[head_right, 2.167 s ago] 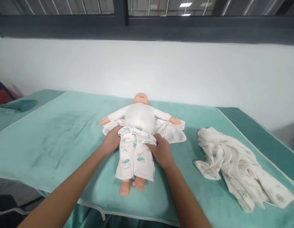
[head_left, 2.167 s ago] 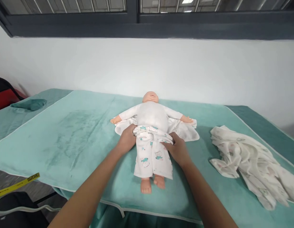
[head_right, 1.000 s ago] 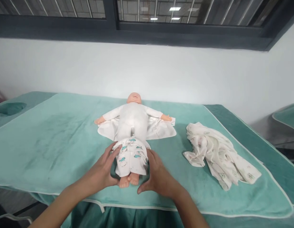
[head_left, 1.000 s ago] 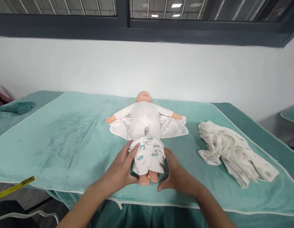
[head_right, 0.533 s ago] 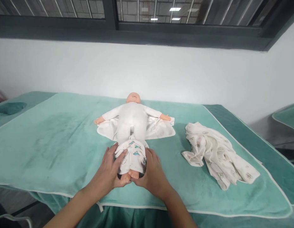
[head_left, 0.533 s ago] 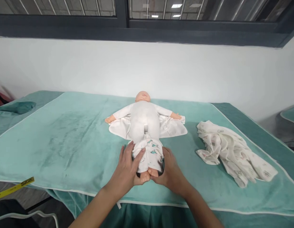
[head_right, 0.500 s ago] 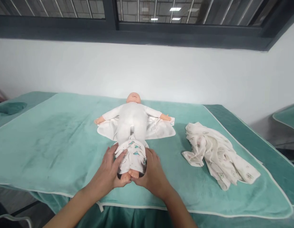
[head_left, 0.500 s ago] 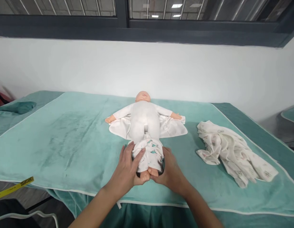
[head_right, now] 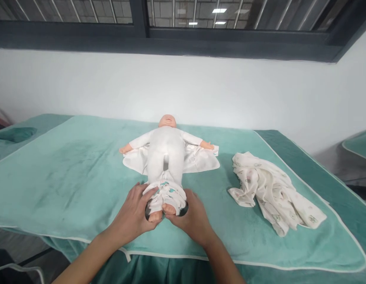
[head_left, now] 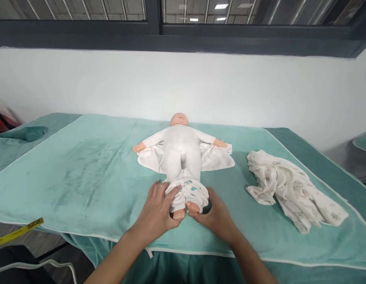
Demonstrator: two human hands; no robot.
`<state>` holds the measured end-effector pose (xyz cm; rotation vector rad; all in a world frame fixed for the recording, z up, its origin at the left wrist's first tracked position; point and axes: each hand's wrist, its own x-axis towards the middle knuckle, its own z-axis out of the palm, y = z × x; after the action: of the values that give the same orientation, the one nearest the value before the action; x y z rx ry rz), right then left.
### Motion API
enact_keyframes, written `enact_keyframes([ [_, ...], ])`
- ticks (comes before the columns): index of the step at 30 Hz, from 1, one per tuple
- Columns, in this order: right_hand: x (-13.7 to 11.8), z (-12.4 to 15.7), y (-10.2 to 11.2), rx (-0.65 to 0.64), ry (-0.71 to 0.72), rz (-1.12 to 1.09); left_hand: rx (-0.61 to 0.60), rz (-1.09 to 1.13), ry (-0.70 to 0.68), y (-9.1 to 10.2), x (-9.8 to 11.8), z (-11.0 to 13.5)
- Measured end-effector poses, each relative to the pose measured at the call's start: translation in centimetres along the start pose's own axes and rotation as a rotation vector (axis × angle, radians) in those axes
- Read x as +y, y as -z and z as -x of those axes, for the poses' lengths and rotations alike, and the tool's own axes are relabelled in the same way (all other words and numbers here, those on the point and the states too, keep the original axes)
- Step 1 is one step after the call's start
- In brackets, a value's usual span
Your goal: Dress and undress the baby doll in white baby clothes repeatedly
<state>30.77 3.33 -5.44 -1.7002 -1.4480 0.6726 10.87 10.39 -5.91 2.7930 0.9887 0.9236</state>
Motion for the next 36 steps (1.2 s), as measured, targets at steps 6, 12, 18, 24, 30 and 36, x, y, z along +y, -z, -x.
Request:
enact_keyframes([
  [6, 0.1, 0.1, -0.5, 0.028, -0.074, 0.046, -0.005, 0.036, 0.042, -0.1, -0.2, 0.2],
  [12, 0.4, 0.7, -1.8, 0.122, -0.110, 0.107, -0.013, 0.097, 0.102, -0.3, 0.2, 0.6],
  [18, 0.1, 1.8, -1.0, -0.036, -0.127, -0.183, 0.024, 0.220, 0.271, -0.5, 1.3, 2.2],
  [24, 0.1, 1.7, 1.5, -0.429, -0.091, -0.644, 0.001, 0.521, 0.555, 1.3, 2.9, 2.2],
  [30, 0.3, 2.3, 2.4, -0.667, -0.128, -0.812, -0.235, 0.927, 0.667, 5.6, 3.6, 1.7],
  [36, -1.4, 1.8, 3.6, -0.681, -0.055, -0.843, -0.523, 1.309, 0.660, 8.9, 1.5, 2.3],
])
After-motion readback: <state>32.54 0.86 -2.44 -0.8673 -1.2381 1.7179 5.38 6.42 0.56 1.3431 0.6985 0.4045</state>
